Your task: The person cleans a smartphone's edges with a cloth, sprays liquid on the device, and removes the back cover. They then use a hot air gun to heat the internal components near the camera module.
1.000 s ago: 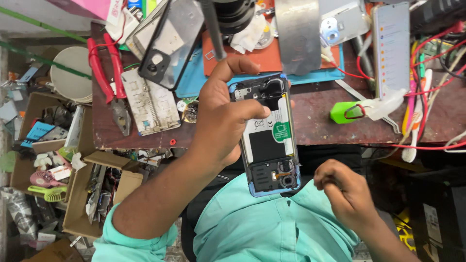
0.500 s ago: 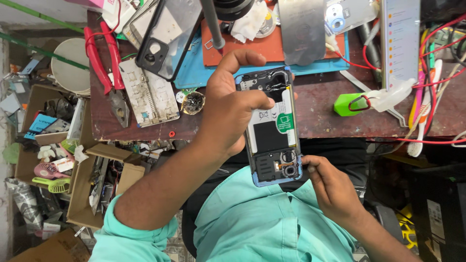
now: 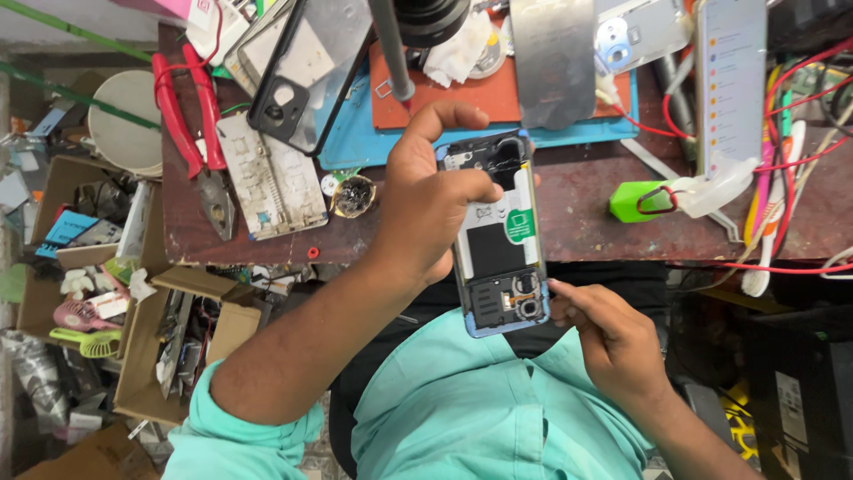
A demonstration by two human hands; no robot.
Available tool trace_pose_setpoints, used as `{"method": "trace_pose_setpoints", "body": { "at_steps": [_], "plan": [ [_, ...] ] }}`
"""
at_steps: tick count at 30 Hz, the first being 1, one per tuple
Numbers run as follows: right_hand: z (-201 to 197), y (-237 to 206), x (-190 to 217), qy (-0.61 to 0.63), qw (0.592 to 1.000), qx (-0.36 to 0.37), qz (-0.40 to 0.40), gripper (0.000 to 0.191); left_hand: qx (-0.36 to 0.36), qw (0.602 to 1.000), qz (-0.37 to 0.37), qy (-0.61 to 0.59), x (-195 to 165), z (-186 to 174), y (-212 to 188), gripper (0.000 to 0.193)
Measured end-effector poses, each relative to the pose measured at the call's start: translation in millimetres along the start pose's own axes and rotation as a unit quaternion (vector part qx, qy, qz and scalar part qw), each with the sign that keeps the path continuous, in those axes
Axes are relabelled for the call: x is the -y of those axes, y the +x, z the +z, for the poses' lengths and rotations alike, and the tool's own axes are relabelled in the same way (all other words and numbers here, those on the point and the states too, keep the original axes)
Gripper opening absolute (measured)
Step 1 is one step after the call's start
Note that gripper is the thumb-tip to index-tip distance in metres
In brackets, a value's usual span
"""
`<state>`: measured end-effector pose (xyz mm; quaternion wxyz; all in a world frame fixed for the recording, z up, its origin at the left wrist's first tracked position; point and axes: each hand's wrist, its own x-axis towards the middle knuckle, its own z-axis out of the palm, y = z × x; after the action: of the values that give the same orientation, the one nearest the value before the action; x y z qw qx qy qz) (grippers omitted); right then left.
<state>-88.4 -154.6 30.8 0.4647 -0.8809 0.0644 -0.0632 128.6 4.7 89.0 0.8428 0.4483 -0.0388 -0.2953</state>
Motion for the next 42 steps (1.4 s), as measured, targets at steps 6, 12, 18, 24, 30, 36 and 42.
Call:
{"method": "trace_pose_setpoints", "body": {
  "at_steps": [6,12,18,24,30,36,42],
  "plan": [
    [-6,19,2,0.073,0.994,-0.051,0.06,0.036,-0.044,0.999,-0.021,-0.009,6,-9,7,0.05],
    [4,44,-1,0.05,0.997,-0.049,0.034,0.024,-0.115,0.991,-0.018,0.069,26,-18,16,0.044],
    [3,61,16,-0.027,0.995,-0.079,-0.052,0.042,-0.14,0.987,-0.004,0.082,35,-28,6,0.04],
    [-14,35,-11,-0.157,0.923,-0.256,-0.238,0.05,-0.146,0.988,-0.031,0.041,36,-36,-10,0.047],
    [-36,39,-35,-0.121,0.919,-0.375,-0.012,0.068,-0.087,0.995,0.004,0.054,32,-31,-14,0.049],
    [-78,77,-26,-0.151,0.965,-0.212,-0.028,0.035,-0.055,0.997,-0.011,0.058,34,-15,-20,0.061],
    [-135,32,-36,0.013,0.94,-0.341,0.008,0.035,-0.059,0.998,-0.036,0.014,35,-20,-15,0.063]
  ]
}}
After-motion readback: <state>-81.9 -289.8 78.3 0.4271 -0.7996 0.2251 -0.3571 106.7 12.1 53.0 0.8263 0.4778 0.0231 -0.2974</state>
